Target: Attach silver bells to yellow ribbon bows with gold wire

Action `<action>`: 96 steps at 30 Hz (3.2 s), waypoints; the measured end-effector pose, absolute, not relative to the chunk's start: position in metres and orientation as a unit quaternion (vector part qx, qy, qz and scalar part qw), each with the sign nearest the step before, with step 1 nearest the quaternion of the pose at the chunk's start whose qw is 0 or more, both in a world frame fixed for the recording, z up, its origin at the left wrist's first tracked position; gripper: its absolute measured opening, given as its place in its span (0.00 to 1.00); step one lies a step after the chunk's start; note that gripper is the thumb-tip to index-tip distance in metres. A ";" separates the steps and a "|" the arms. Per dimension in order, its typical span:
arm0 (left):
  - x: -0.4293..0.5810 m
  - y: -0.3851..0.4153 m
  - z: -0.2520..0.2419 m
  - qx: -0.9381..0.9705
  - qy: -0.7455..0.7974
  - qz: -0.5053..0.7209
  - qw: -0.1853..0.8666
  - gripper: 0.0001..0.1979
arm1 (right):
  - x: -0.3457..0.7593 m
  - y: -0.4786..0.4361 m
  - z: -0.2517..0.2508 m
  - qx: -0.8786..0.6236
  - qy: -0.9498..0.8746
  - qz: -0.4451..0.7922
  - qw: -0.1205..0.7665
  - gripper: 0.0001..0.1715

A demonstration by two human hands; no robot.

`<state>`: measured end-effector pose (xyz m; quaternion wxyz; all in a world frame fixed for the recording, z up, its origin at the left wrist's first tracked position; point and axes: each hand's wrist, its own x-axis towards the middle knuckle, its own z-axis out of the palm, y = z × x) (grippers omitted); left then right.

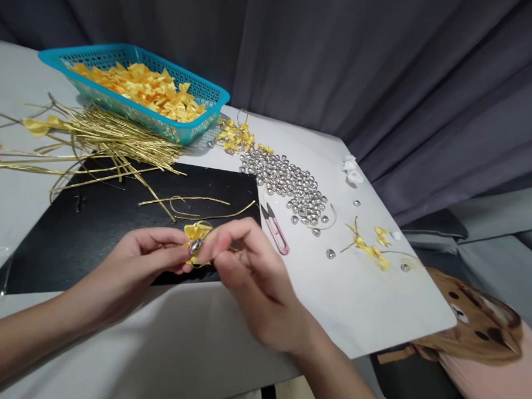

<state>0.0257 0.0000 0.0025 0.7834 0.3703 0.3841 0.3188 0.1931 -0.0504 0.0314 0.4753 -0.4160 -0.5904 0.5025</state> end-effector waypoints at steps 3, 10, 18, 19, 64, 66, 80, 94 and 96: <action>0.026 -0.001 0.003 0.387 0.377 0.306 0.784 0.01 | 0.188 -0.050 0.028 -0.396 -0.673 0.448 0.436 0.06; 0.024 0.001 0.003 0.401 0.363 0.285 0.792 0.03 | 0.189 -0.048 0.026 -0.468 -0.684 0.390 0.400 0.05; 0.026 0.006 0.006 0.354 0.364 0.284 0.813 0.06 | 0.184 -0.050 0.028 -0.500 -0.703 0.236 0.447 0.07; 0.027 0.006 0.006 0.352 0.368 0.285 0.812 0.06 | 0.184 -0.050 0.027 -0.516 -0.706 0.201 0.442 0.07; 0.026 0.003 0.002 0.353 0.352 0.325 0.804 0.05 | 0.182 -0.052 0.020 -0.549 -0.723 0.124 0.401 0.08; 0.026 0.002 0.002 0.359 0.350 0.325 0.802 0.05 | 0.181 -0.052 0.019 -0.558 -0.714 0.123 0.405 0.08; 0.025 0.002 0.001 0.368 0.351 0.323 0.798 0.05 | 0.180 -0.055 0.017 -0.557 -0.710 0.150 0.404 0.08; 0.026 0.002 0.004 0.358 0.360 0.326 0.798 0.05 | 0.180 -0.055 0.020 -0.542 -0.724 0.143 0.402 0.09; 0.026 0.002 0.003 0.359 0.357 0.326 0.798 0.05 | 0.181 -0.055 0.020 -0.546 -0.721 0.144 0.402 0.09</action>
